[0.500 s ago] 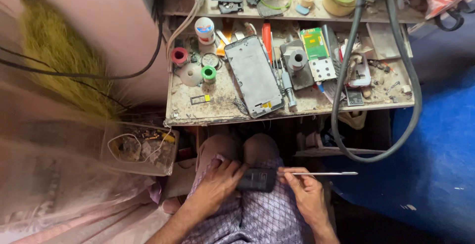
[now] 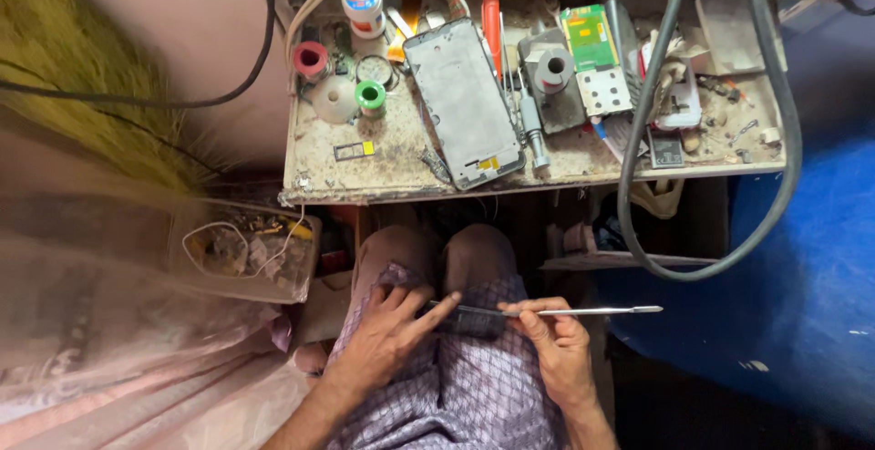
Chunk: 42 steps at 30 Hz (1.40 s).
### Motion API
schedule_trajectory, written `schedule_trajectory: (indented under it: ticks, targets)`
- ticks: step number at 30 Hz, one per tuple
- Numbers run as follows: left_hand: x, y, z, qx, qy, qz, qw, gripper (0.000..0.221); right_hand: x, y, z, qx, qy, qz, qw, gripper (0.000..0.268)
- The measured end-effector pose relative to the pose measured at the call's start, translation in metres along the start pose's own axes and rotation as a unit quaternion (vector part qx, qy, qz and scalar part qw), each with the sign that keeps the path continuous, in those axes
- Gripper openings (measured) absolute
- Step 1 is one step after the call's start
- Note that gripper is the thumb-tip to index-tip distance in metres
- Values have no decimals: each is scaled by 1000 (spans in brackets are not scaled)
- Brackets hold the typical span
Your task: The person uses a metal prying tool to separate the back cover of a smartphone. They carefully pry along the edges and then lift the cover off, revealing the internal battery and components.
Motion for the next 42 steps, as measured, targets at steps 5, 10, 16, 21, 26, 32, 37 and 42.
schedule_trajectory:
  ticks: [5, 10, 16, 21, 26, 32, 37, 42]
  targets:
    - [-8, 1, 4, 14, -3, 1, 1000, 67, 1, 6, 9, -2, 18, -37, 999, 15]
    - [-10, 29, -4, -3, 0, -9, 1000, 73, 7, -3, 12, 15, 39, -70, 997, 14]
    - [11, 68, -22, -254, -73, -288, 921, 71, 2, -26, 11, 49, 11, -75, 996, 16]
    - [30, 60, -40, -361, -250, -546, 714, 47, 5, -42, 0, 81, -32, -19, 996, 16]
    - [-16, 36, -12, -347, -452, -651, 502, 39, 54, -10, -11, -25, -18, 82, 996, 14]
    - [-75, 3, 10, -340, -442, -680, 476, 55, 106, 44, -3, -54, 30, 78, 995, 13]
    - [-79, -9, 9, -389, -377, -651, 532, 82, 125, 95, 15, -15, 0, 3, 1000, 14]
    - [-74, -16, 10, -374, -342, -653, 563, 92, 141, 107, 14, -28, 23, -19, 999, 14]
Point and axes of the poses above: each hand's wrist, its own z-axis towards the middle knuckle, its own x-axis out of the palm, y = z × x, the point moved 2 cm from there along z, towards the middle knuckle, and after that the axes turned 1 degree about -z, right-handed, at the moved point
